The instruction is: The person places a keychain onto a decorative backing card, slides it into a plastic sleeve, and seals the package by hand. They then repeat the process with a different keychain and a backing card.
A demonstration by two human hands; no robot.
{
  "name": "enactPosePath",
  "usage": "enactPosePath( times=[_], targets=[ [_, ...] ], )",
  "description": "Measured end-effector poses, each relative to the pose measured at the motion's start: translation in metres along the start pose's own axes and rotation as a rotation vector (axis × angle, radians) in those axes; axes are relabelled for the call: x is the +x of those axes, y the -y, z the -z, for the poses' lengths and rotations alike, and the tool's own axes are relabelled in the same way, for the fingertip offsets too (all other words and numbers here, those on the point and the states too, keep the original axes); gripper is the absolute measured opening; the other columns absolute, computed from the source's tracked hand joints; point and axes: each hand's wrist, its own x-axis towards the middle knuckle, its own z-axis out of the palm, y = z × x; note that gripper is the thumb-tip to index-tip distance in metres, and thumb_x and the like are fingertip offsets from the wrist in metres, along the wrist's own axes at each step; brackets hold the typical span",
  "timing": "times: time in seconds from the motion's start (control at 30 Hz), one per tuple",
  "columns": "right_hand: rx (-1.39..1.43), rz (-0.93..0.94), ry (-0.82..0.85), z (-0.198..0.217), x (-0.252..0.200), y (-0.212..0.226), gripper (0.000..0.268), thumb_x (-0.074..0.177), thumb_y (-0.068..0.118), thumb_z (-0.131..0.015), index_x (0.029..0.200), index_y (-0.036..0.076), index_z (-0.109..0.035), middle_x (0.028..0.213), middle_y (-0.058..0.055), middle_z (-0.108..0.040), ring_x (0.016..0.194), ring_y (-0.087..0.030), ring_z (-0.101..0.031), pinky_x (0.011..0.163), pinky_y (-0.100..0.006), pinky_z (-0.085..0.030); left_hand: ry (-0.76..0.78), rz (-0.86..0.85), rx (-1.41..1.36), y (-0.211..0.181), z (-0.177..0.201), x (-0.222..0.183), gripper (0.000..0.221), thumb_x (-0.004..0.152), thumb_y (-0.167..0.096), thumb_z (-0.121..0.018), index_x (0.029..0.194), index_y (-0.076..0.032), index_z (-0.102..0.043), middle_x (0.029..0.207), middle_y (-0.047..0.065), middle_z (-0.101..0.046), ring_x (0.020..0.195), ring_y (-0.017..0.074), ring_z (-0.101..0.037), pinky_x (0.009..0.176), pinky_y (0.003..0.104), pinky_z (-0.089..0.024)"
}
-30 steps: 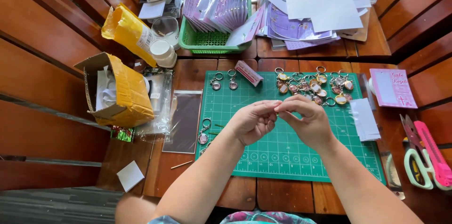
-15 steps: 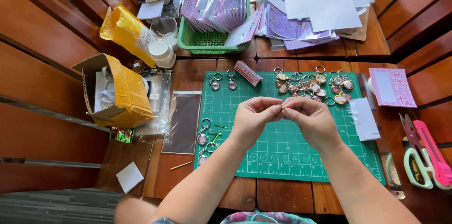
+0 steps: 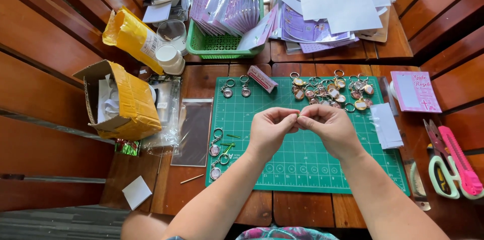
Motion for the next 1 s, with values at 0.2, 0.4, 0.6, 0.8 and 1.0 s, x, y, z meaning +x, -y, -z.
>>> enactPosePath(
  times=[0.2, 0.4, 0.6, 0.8, 1.0],
  targets=[
    [0.044, -0.064, -0.141, 0.031, -0.006, -0.022, 0.012, 0.085, -0.009, -0.078, 0.095, -0.01, -0.072, 0.086, -0.019, -0.073, 0.075, -0.021, -0.072, 0.074, -0.039, -0.065, -0.053, 0.041, 0.406, -0.003, 0.004, 0.025, 0.015, 0.084, -0.02, -0.079, 0.096, -0.011, -0.08, 0.077, 0.006, -0.076, 0.074, 0.0092, -0.072, 0.07, 0.027, -0.061],
    [-0.001, -0.069, -0.296, 0.064, -0.015, -0.051, 0.015, 0.089, -0.005, -0.078, 0.102, -0.01, -0.071, 0.083, -0.018, -0.072, 0.074, -0.021, -0.073, 0.072, -0.036, -0.065, -0.094, -0.324, 1.171, 0.008, 0.007, 0.122, 0.017, 0.083, -0.036, -0.069, 0.089, -0.023, -0.079, 0.082, 0.003, -0.072, 0.09, 0.0277, -0.072, 0.082, 0.044, -0.058],
    [-0.12, -0.091, -0.357, 0.073, -0.018, -0.068, 0.018, 0.088, -0.004, -0.08, 0.105, -0.008, -0.074, 0.083, -0.02, -0.074, 0.074, -0.023, -0.073, 0.074, -0.039, -0.064, -0.102, -0.537, 1.652, 0.053, -0.017, 0.204, 0.016, 0.082, -0.024, -0.062, 0.075, -0.019, -0.075, 0.072, 0.004, -0.069, 0.081, 0.0318, -0.072, 0.078, 0.046, -0.053],
    [-0.14, -0.079, -0.372, 0.065, -0.024, -0.059, 0.021, 0.086, -0.004, -0.081, 0.106, -0.005, -0.076, 0.085, -0.018, -0.077, 0.075, -0.019, -0.074, 0.076, -0.034, -0.064, -0.06, -0.109, 1.672, 0.084, -0.034, 0.255, 0.017, 0.088, -0.013, -0.062, 0.078, -0.012, -0.076, 0.08, 0.008, -0.073, 0.087, 0.0349, -0.074, 0.078, 0.049, -0.053],
    [-0.116, -0.062, -0.373, 0.064, -0.026, -0.058, 0.024, 0.085, -0.005, -0.082, 0.109, -0.005, -0.077, 0.089, -0.017, -0.078, 0.076, -0.017, -0.074, 0.077, -0.033, -0.064, -0.098, 0.033, 1.543, 0.069, -0.031, 0.249, 0.024, 0.094, -0.012, -0.056, 0.094, -0.007, -0.079, 0.096, 0.015, -0.076, 0.1, 0.0414, -0.073, 0.08, 0.056, -0.059]
  ],
)
